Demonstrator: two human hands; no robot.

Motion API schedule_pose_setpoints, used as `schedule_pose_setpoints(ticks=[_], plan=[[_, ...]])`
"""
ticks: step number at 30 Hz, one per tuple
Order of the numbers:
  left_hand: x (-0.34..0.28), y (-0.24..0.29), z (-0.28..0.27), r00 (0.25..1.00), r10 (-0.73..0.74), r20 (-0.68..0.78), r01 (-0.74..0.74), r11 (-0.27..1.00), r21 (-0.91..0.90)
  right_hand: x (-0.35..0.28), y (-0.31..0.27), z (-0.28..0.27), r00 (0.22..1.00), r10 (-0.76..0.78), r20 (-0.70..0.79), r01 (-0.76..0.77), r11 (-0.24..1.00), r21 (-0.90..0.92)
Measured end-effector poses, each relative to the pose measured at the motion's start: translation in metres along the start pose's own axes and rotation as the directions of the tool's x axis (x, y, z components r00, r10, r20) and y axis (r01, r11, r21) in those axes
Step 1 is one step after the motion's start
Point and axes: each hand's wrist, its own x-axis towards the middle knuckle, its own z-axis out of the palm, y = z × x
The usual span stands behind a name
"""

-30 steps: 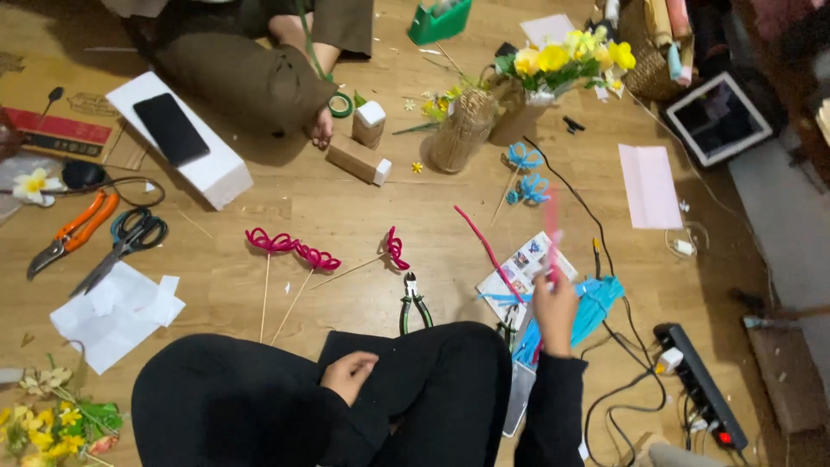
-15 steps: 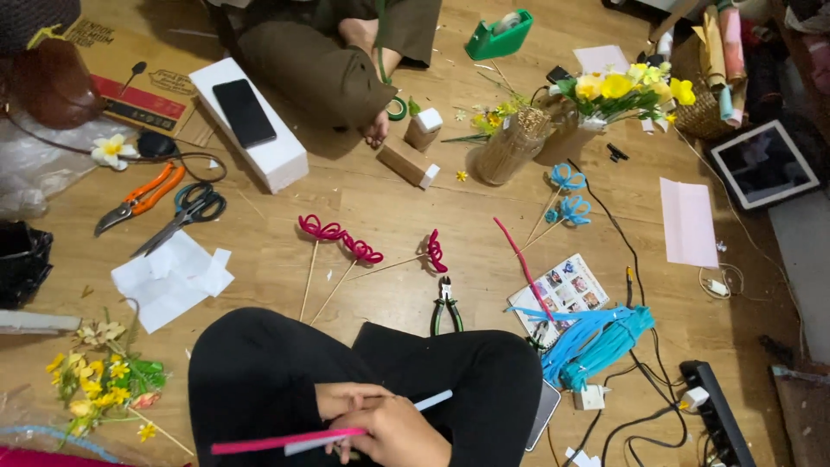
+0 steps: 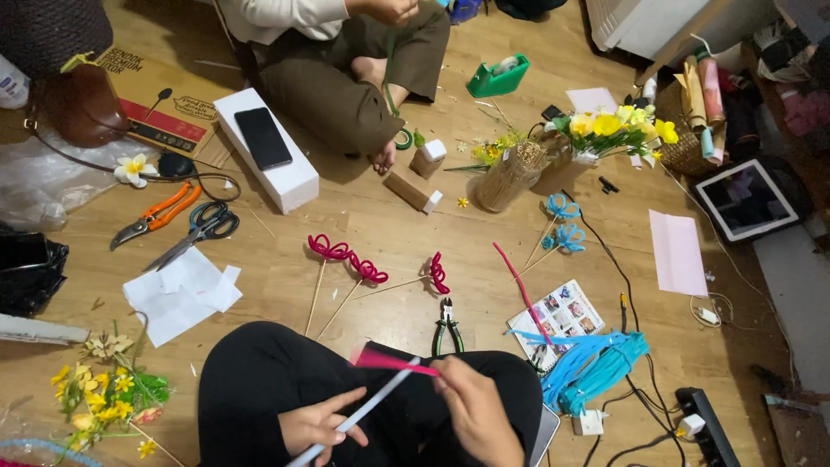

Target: Assembling a decorative flower component by wrapping a pipe cleaner around a plastic stick and securing it with pliers.

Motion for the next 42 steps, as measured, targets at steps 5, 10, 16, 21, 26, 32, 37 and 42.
schedule_pose_setpoints(ticks=[5,10,16,21,26,32,37,42], plan=[[-0.011,0.048,0.03,0.874,0.126,-0.469,0.142,0.857,0.495,-0.009,0.01,-0.023,1.0,0.013,-0.008,-0.014,0.966,-0.258],[-0.021,0.103,0.054,0.868,0.228,-0.441,0.353,0.342,0.871,-0.007,0.004,-0.037,0.995,-0.065,0.075,0.085,0.947,-0.309],[-0.008,0.139,0.088,0.999,0.039,-0.038,0.036,0.055,0.998,0.013,-0.016,-0.042,0.918,-0.334,0.213,0.388,0.869,-0.308],[0.014,0.149,0.09,0.969,0.166,0.183,-0.2,0.092,0.976,0.026,-0.027,-0.044,0.869,-0.358,0.342,0.426,0.893,-0.147],[-0.014,0.205,0.141,0.986,0.129,0.105,-0.132,0.219,0.967,0.038,-0.029,-0.05,0.866,-0.403,0.295,0.406,0.912,0.054],[-0.01,0.208,0.138,0.984,0.157,0.081,-0.138,0.401,0.906,0.048,-0.013,-0.043,0.928,-0.291,0.234,0.232,0.941,0.247],[-0.001,0.199,0.123,0.952,0.305,-0.008,-0.127,0.418,0.899,0.056,0.004,-0.034,0.965,-0.231,0.126,0.184,0.935,0.302],[-0.004,0.197,0.131,0.951,0.309,0.016,-0.186,0.528,0.829,0.054,-0.007,-0.029,0.967,-0.233,0.102,0.174,0.9,0.4]])
